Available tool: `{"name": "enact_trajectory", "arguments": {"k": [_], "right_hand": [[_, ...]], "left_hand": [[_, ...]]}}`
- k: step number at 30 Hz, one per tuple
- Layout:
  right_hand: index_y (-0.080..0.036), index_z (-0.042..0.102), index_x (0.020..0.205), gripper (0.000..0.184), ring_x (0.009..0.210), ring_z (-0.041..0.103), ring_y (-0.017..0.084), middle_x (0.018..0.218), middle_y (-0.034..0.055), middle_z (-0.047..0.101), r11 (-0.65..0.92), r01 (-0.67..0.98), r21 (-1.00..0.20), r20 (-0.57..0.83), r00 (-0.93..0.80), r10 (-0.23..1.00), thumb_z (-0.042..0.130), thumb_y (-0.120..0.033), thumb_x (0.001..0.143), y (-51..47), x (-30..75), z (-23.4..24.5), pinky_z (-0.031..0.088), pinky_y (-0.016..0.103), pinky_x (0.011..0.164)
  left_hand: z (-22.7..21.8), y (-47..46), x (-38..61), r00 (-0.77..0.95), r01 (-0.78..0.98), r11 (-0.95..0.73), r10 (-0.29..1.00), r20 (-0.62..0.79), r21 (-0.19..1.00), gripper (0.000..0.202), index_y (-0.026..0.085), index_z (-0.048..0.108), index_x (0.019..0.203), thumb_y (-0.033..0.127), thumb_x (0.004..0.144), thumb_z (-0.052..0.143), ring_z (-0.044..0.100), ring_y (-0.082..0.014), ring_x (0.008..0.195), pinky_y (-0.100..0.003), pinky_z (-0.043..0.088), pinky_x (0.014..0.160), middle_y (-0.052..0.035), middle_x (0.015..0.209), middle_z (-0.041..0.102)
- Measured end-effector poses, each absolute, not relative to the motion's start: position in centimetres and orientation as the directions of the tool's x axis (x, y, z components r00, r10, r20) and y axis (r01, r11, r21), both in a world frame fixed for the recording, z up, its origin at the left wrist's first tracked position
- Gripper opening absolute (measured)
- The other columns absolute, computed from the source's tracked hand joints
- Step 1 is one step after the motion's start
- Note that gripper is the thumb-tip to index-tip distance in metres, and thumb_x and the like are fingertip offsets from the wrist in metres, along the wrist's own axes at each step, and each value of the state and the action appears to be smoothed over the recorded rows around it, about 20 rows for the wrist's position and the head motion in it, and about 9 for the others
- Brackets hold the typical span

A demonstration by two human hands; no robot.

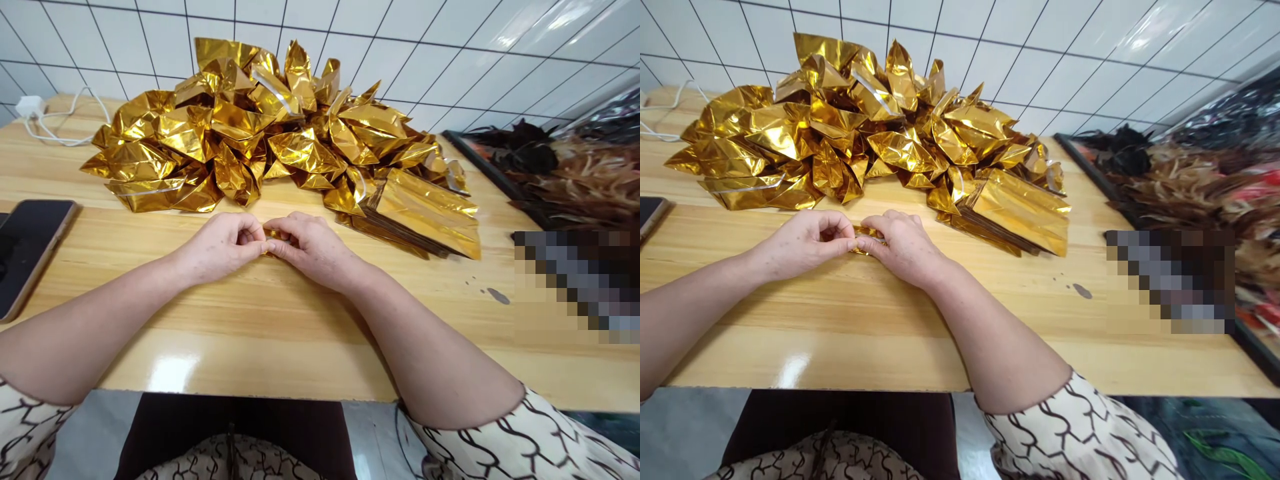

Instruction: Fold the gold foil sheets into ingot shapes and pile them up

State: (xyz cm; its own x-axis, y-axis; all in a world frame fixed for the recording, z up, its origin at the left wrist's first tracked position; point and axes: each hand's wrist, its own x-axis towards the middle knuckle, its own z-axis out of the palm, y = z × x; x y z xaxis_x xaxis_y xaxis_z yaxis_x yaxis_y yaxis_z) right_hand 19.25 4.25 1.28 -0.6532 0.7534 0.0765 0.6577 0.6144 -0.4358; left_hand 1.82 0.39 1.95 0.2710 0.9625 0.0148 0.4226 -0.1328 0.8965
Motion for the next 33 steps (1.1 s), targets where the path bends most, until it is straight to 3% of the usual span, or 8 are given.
{"name": "enact_trajectory", "arguments": {"k": [9,17,21,25,33], "right_hand": [[-0.017,0.067,0.110,0.040,0.081,0.053,0.019,0.088,0.0084,0.065,0.655,0.627,-0.423,0.094,-0.688,0.720,0.048,-0.049,0.094,4.5,19.6,1.0,0.035,0.030,0.075],[-0.017,0.069,0.100,0.062,0.080,0.052,0.019,0.085,0.0080,0.064,0.671,0.583,-0.459,0.101,-0.716,0.691,0.031,-0.065,0.093,4.8,19.7,1.0,0.033,0.030,0.073],[-0.017,0.069,0.095,0.062,0.078,0.052,0.018,0.082,0.0061,0.063,0.669,0.556,-0.493,0.098,-0.729,0.678,0.030,-0.066,0.093,4.9,19.8,1.1,0.033,0.029,0.073],[-0.015,0.069,0.091,0.060,0.079,0.054,0.018,0.084,0.0073,0.064,0.651,0.539,-0.535,0.098,-0.726,0.681,0.032,-0.062,0.095,4.9,19.9,1.3,0.035,0.030,0.073],[-0.015,0.070,0.092,0.051,0.084,0.055,0.019,0.088,0.0085,0.065,0.655,0.546,-0.522,0.101,-0.724,0.683,0.036,-0.053,0.097,5.0,19.8,1.3,0.037,0.030,0.077]], "left_hand": [[2.0,0.4,1.7,0.329,0.388,-0.170,0.944,0.037,0.906,0.016,0.017,0.052,0.063,0.023,0.076,0.058,0.038,-0.0076,0.051,-0.020,0.030,0.048,0.0066,0.054,0.042],[2.7,0.1,1.5,0.384,0.363,-0.236,0.919,0.086,0.902,0.020,0.018,0.048,0.063,0.027,0.080,0.055,0.041,-0.0083,0.057,-0.021,0.035,0.053,0.0047,0.060,0.045],[2.9,0.2,1.1,0.404,0.335,-0.216,0.912,0.067,0.917,0.017,0.017,0.050,0.065,0.026,0.079,0.055,0.043,-0.0088,0.058,-0.021,0.036,0.054,0.0045,0.061,0.046],[3.2,0.5,0.1,0.321,0.283,-0.234,0.937,0.138,0.930,0.011,0.017,0.055,0.070,0.025,0.078,0.056,0.048,-0.0099,0.060,-0.023,0.041,0.057,0.0033,0.064,0.052],[2.3,1.3,-0.8,0.303,0.525,-0.266,0.946,0.115,0.808,0.013,0.016,0.062,0.069,0.024,0.078,0.058,0.056,-0.0127,0.061,-0.025,0.044,0.060,0.0010,0.063,0.062]]}}
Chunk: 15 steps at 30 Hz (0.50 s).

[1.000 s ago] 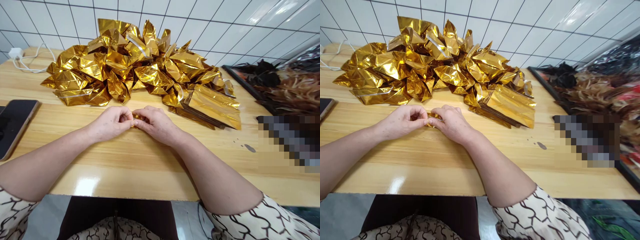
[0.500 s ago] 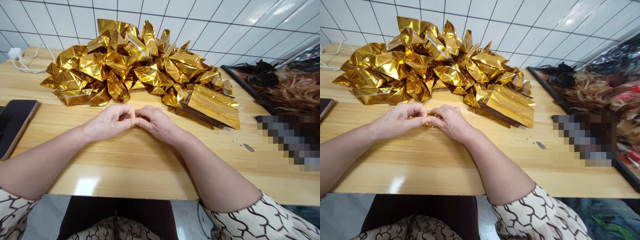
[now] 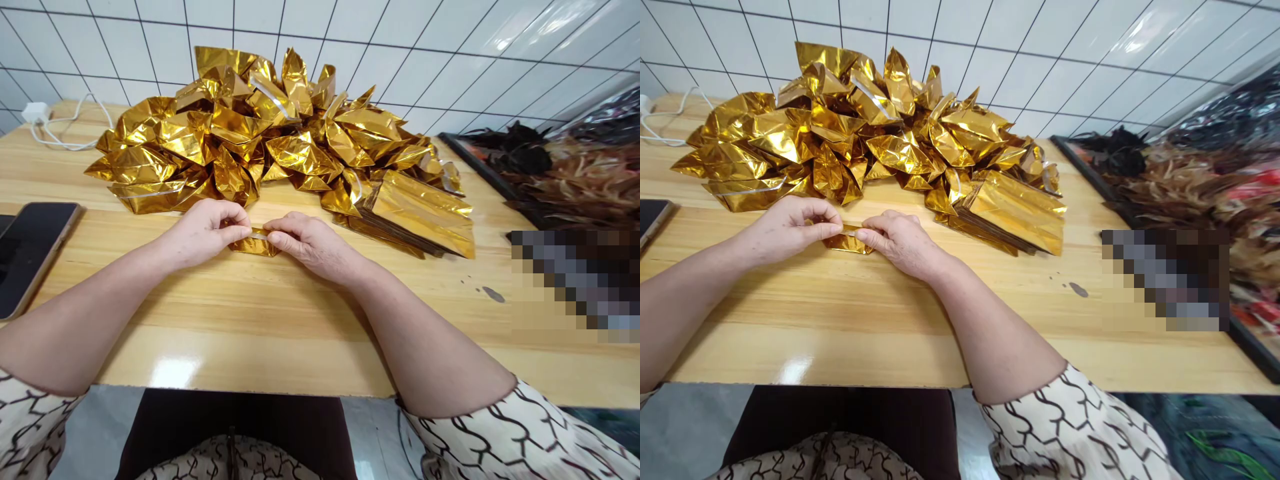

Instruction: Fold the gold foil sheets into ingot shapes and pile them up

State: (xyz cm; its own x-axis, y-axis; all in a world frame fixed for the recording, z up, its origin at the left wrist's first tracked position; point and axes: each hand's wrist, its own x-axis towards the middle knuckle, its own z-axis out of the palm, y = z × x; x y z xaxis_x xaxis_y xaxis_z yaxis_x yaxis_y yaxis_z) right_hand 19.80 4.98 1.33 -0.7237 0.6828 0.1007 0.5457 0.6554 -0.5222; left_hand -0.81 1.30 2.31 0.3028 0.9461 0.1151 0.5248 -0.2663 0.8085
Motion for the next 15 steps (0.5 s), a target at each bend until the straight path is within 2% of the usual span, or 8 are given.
{"name": "enact_trajectory", "arguments": {"k": [4,8,12,15], "right_hand": [[-0.016,0.070,0.092,0.048,0.083,0.055,0.018,0.086,0.0075,0.066,0.663,0.541,-0.517,0.097,-0.733,0.673,0.036,-0.049,0.098,4.9,19.7,1.5,0.037,0.030,0.076],[-0.014,0.069,0.095,0.042,0.082,0.056,0.018,0.087,0.0082,0.066,0.662,0.547,-0.513,0.083,-0.735,0.673,0.039,-0.043,0.098,4.7,19.7,1.6,0.039,0.030,0.077],[-0.015,0.066,0.112,0.032,0.091,0.057,0.020,0.098,0.0103,0.067,0.663,0.562,-0.494,0.079,-0.730,0.679,0.042,-0.031,0.096,4.7,19.9,1.8,0.041,0.032,0.083],[-0.015,0.062,0.121,0.034,0.094,0.057,0.021,0.101,0.0115,0.065,0.675,0.573,-0.465,0.057,-0.741,0.669,0.044,-0.025,0.094,4.6,20.1,1.9,0.042,0.035,0.085]], "left_hand": [[1.9,1.5,-1.0,0.332,0.621,-0.369,0.923,0.195,0.691,0.017,0.017,0.066,0.072,0.022,0.082,0.053,0.060,-0.0144,0.066,-0.027,0.047,0.064,-0.0009,0.070,0.065],[1.7,1.8,-1.5,0.399,0.675,-0.478,0.877,0.267,0.562,0.016,0.017,0.069,0.079,0.015,0.080,0.053,0.061,-0.0153,0.072,-0.028,0.048,0.069,-0.0020,0.077,0.066],[1.4,2.1,-1.9,0.445,0.723,-0.531,0.847,0.289,0.442,0.021,0.018,0.071,0.084,0.011,0.079,0.052,0.061,-0.0161,0.075,-0.029,0.049,0.071,-0.0025,0.080,0.066],[1.2,2.1,-1.9,0.478,0.747,-0.554,0.832,0.283,0.367,0.024,0.020,0.071,0.086,0.011,0.081,0.049,0.061,-0.0167,0.076,-0.029,0.049,0.071,-0.0026,0.079,0.065]]}}
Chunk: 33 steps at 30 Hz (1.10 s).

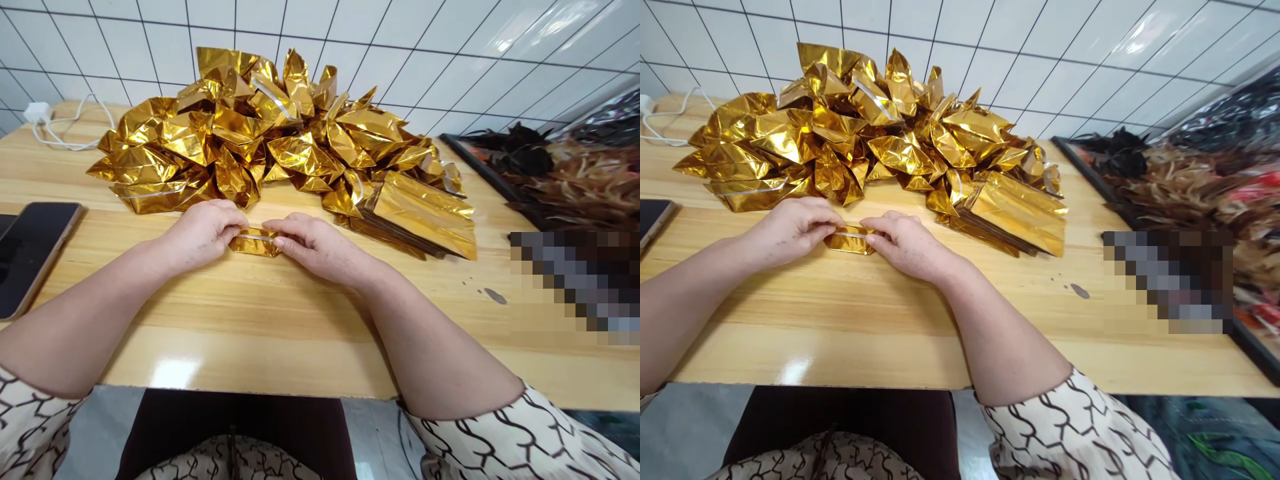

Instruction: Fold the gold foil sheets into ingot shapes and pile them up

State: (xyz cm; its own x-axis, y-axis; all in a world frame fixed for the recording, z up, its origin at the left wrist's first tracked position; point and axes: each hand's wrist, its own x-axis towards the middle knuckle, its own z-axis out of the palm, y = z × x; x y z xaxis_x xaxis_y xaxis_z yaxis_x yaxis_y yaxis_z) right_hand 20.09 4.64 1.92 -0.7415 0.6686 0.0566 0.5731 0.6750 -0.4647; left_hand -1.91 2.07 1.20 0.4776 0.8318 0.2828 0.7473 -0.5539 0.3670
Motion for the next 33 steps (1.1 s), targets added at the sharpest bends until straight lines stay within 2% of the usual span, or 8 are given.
{"name": "enact_trajectory", "arguments": {"k": [7,10,15,21,25,29,33], "right_hand": [[-0.017,0.058,0.128,0.038,0.092,0.054,0.022,0.097,0.0103,0.060,0.735,0.565,-0.375,0.043,-0.781,0.623,0.046,-0.021,0.092,4.30,20.07,2.06,0.041,0.039,0.088],[-0.018,0.057,0.129,0.039,0.093,0.053,0.023,0.097,0.0101,0.059,0.743,0.574,-0.345,0.033,-0.783,0.621,0.049,-0.022,0.092,4.11,19.97,2.15,0.040,0.040,0.088],[-0.017,0.061,0.125,0.036,0.097,0.053,0.025,0.100,0.0114,0.060,0.755,0.590,-0.286,0.016,-0.785,0.619,0.053,-0.022,0.090,3.90,19.86,2.24,0.037,0.042,0.089],[-0.018,0.067,0.114,0.027,0.092,0.053,0.023,0.095,0.0094,0.060,0.790,0.552,-0.265,0.076,-0.805,0.588,0.054,-0.023,0.090,4.05,19.93,1.90,0.036,0.038,0.086],[-0.017,0.068,0.111,0.026,0.091,0.053,0.023,0.094,0.0093,0.061,0.798,0.543,-0.264,0.089,-0.810,0.580,0.054,-0.022,0.090,4.07,19.97,1.83,0.036,0.037,0.085],[-0.019,0.063,0.120,0.032,0.093,0.053,0.023,0.097,0.0090,0.061,0.792,0.548,-0.269,0.099,-0.802,0.588,0.054,-0.021,0.089,3.96,19.97,1.81,0.036,0.037,0.086],[-0.019,0.063,0.123,0.034,0.091,0.052,0.023,0.096,0.0094,0.059,0.781,0.570,-0.253,0.050,-0.799,0.599,0.054,-0.024,0.090,3.93,20.03,1.92,0.036,0.037,0.084]], "left_hand": [[1.24,1.55,-1.39,0.465,0.811,-0.493,0.870,0.162,0.315,0.029,0.019,0.070,0.098,0.011,0.084,0.046,0.060,-0.0192,0.083,-0.032,0.049,0.075,-0.0053,0.088,0.061],[1.27,1.38,-1.30,0.461,0.819,-0.487,0.873,0.160,0.303,0.030,0.021,0.070,0.101,0.012,0.086,0.045,0.059,-0.0188,0.082,-0.032,0.048,0.073,-0.0046,0.089,0.058],[1.02,1.45,-1.47,0.503,0.793,-0.545,0.838,0.212,0.273,0.028,0.021,0.071,0.093,0.010,0.084,0.047,0.059,-0.0190,0.088,-0.031,0.048,0.076,-0.0047,0.095,0.060],[1.03,1.72,-1.53,0.569,0.765,-0.611,0.789,0.229,0.204,0.026,0.018,0.070,0.089,0.008,0.083,0.047,0.057,-0.0212,0.090,-0.035,0.049,0.081,-0.0065,0.094,0.064],[1.23,1.63,-1.36,0.595,0.765,-0.618,0.786,0.168,0.180,0.025,0.016,0.070,0.097,0.014,0.088,0.046,0.057,-0.0218,0.092,-0.036,0.048,0.083,-0.0076,0.095,0.064],[1.33,1.41,-1.15,0.596,0.774,-0.610,0.793,0.127,0.169,0.027,0.017,0.069,0.105,0.022,0.091,0.046,0.056,-0.0228,0.095,-0.036,0.047,0.083,-0.0083,0.100,0.062],[1.53,1.33,-1.12,0.592,0.782,-0.598,0.801,0.092,0.175,0.026,0.018,0.069,0.104,0.027,0.091,0.048,0.054,-0.0231,0.097,-0.036,0.046,0.084,-0.0080,0.101,0.060]]}}
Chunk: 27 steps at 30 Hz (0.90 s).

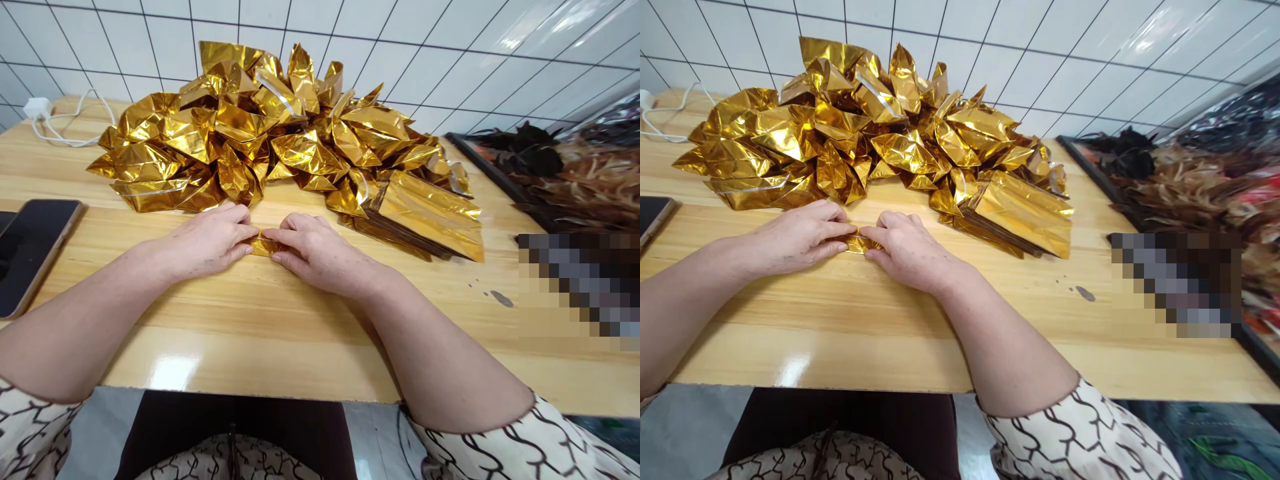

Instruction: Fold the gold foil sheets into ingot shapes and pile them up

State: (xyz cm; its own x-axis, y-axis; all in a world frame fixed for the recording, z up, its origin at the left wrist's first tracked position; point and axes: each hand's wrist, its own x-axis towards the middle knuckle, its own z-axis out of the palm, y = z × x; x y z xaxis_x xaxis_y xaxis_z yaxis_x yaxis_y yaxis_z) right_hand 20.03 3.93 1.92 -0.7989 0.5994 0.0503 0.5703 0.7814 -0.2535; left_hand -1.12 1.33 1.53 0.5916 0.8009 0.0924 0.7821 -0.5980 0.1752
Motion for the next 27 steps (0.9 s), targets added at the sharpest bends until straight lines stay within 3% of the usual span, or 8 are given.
{"name": "enact_trajectory", "arguments": {"k": [10,14,21,27], "right_hand": [[-0.022,0.071,0.108,0.025,0.089,0.055,0.022,0.096,0.0089,0.061,0.756,0.629,-0.182,-0.047,-0.773,0.632,0.062,-0.030,0.087,4.5,20.9,3.5,0.038,0.034,0.078],[-0.019,0.073,0.105,0.024,0.084,0.055,0.020,0.094,0.0093,0.062,0.741,0.652,-0.161,-0.064,-0.756,0.652,0.064,-0.030,0.085,4.6,21.2,3.7,0.038,0.032,0.075],[-0.016,0.072,0.089,0.022,0.085,0.054,0.021,0.092,0.0102,0.064,0.789,0.613,-0.046,0.024,-0.789,0.614,0.063,-0.035,0.086,3.9,20.8,3.4,0.033,0.033,0.075],[-0.013,0.072,0.093,0.026,0.087,0.053,0.024,0.089,0.0117,0.063,0.781,0.625,-0.008,0.030,-0.780,0.625,0.059,-0.035,0.089,3.6,20.4,3.2,0.035,0.035,0.079]], "left_hand": [[3.2,1.6,-2.5,0.606,0.777,-0.589,0.795,-0.013,0.225,0.019,0.017,0.070,0.091,0.028,0.087,0.056,0.058,-0.0212,0.096,-0.031,0.045,0.081,-0.0064,0.101,0.061],[3.2,1.6,-2.6,0.615,0.777,-0.603,0.789,-0.010,0.179,0.020,0.017,0.070,0.091,0.029,0.087,0.055,0.060,-0.0201,0.091,-0.031,0.046,0.079,-0.0062,0.099,0.063],[3.1,1.3,-2.0,0.605,0.796,-0.603,0.796,-0.016,0.049,0.026,0.016,0.072,0.088,0.029,0.088,0.049,0.062,-0.0223,0.089,-0.033,0.049,0.076,-0.0086,0.095,0.067],[3.3,1.2,-1.9,0.612,0.790,-0.612,0.791,0.016,0.051,0.033,0.016,0.072,0.085,0.029,0.091,0.042,0.063,-0.0200,0.081,-0.032,0.049,0.074,-0.0077,0.088,0.069]]}}
